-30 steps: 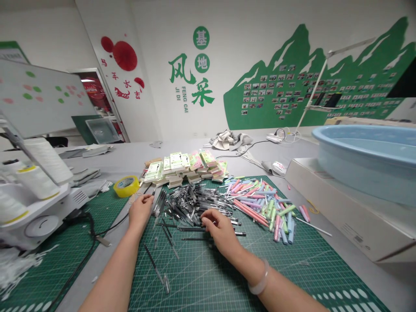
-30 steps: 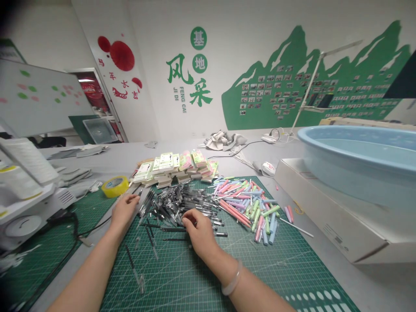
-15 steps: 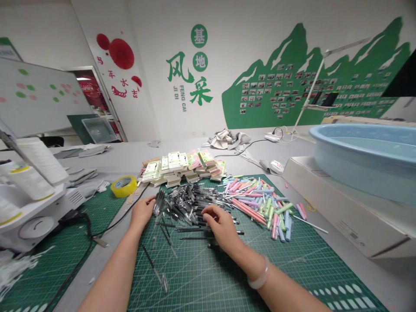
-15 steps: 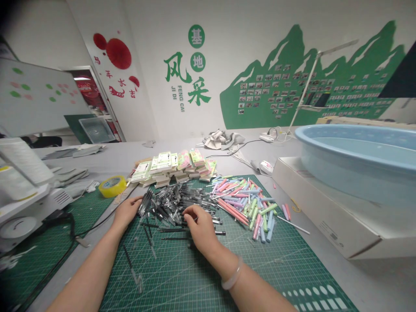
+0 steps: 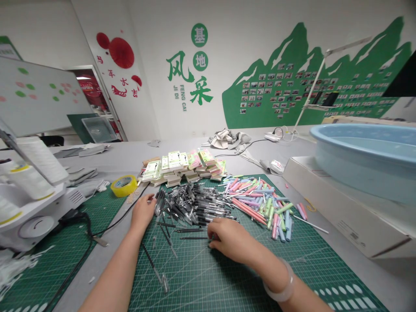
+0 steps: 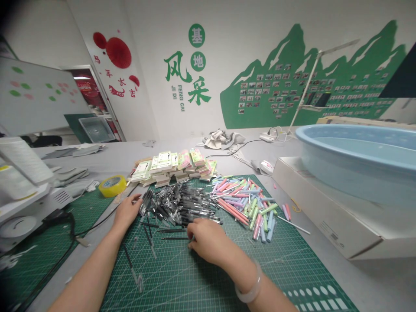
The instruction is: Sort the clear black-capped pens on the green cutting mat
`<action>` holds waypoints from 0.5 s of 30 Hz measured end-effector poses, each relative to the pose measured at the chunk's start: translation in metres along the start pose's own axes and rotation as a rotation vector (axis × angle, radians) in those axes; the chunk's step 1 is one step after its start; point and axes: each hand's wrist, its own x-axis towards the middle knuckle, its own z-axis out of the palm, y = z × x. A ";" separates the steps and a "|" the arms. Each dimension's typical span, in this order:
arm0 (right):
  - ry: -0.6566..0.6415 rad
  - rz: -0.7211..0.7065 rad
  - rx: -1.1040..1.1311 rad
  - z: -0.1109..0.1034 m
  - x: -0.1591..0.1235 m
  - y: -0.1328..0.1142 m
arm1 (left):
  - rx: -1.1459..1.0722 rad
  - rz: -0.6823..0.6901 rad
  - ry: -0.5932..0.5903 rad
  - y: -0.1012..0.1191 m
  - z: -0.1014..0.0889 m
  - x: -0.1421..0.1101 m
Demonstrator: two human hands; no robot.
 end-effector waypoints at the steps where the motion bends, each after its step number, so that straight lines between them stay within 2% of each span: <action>1: -0.007 0.015 -0.024 0.000 -0.003 0.000 | 0.010 0.022 0.033 0.005 -0.004 -0.001; 3: -0.007 0.037 -0.050 0.000 -0.007 0.001 | 0.011 0.112 0.103 0.021 -0.013 -0.007; 5: -0.001 0.046 -0.057 0.000 -0.009 0.000 | -0.061 0.245 0.073 0.044 -0.023 -0.017; 6: -0.001 0.051 -0.059 0.000 -0.009 0.000 | -0.130 0.320 -0.023 0.058 -0.028 -0.024; 8: -0.005 0.059 -0.061 0.001 -0.010 -0.001 | -0.253 0.476 -0.306 0.084 -0.032 -0.040; 10: -0.001 0.070 -0.062 0.001 -0.010 -0.001 | -0.280 0.653 -0.616 0.105 -0.032 -0.057; 11: 0.007 0.076 -0.063 0.002 -0.009 -0.001 | -0.254 0.717 -0.707 0.112 -0.031 -0.064; 13: 0.034 0.092 -0.062 0.002 -0.009 0.001 | -0.172 0.799 -0.750 0.121 -0.027 -0.076; 15: 0.067 0.111 -0.046 0.001 -0.008 0.004 | -0.098 0.838 -0.709 0.124 -0.024 -0.082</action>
